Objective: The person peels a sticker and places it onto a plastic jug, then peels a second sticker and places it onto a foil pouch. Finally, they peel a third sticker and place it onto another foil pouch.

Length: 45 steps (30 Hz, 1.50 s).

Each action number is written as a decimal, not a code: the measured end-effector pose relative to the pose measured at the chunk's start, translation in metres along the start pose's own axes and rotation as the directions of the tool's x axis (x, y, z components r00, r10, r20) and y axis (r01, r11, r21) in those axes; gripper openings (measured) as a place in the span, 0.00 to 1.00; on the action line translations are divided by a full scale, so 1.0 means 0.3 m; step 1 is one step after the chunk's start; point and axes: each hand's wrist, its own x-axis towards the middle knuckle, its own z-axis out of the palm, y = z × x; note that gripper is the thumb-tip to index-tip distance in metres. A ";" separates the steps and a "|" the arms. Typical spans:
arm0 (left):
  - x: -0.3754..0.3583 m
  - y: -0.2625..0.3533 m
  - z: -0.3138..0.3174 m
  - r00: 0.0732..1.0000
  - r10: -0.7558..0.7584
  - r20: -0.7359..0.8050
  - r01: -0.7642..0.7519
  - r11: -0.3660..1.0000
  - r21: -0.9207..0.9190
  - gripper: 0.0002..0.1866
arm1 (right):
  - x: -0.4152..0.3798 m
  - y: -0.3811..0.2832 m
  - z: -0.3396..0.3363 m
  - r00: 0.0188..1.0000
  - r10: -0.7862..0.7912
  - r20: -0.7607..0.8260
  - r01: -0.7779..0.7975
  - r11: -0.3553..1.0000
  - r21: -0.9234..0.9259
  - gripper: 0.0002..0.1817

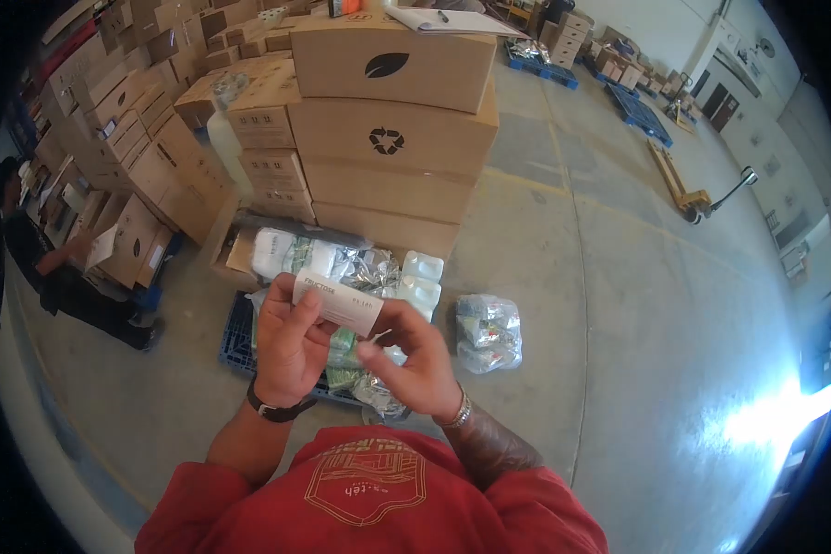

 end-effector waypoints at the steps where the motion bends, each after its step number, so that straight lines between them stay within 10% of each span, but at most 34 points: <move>1: -0.019 0.000 0.000 1.000 0.028 0.004 -0.028 1.000 0.006 0.07 | -0.006 0.009 0.031 0.999 0.041 0.023 -0.040 0.999 -0.031 0.17; 6: -0.106 -0.002 -0.064 0.991 0.130 0.034 -0.134 0.980 0.147 0.10 | -0.014 -0.011 0.040 0.998 0.047 0.040 -0.048 0.998 0.033 0.11; 11: -0.132 0.093 -0.069 0.979 -0.105 0.175 0.061 0.969 0.238 0.21 | -0.027 -0.090 0.047 0.995 0.047 0.090 -0.054 0.996 0.074 0.09; 15: -0.104 0.147 -0.026 0.963 -0.141 0.228 0.091 0.972 0.215 0.24 | -0.014 -0.159 0.067 0.981 0.039 0.190 0.009 0.969 -0.247 0.08; 17: -0.104 0.163 0.007 0.948 -0.107 0.299 -0.075 0.840 0.537 0.17 | -0.015 -0.187 0.084 0.972 0.019 0.235 0.076 0.918 -0.389 0.08; 31: -0.091 0.201 0.060 0.941 0.052 0.334 -0.246 0.783 0.572 0.09 | 0.019 -0.236 0.131 0.846 -0.495 0.199 0.490 0.571 -0.659 0.14; 45: -0.043 0.262 0.063 0.790 0.204 0.579 -0.598 0.469 0.650 0.11 | 0.040 -0.247 0.120 0.844 -0.443 0.302 0.527 0.582 -0.620 0.15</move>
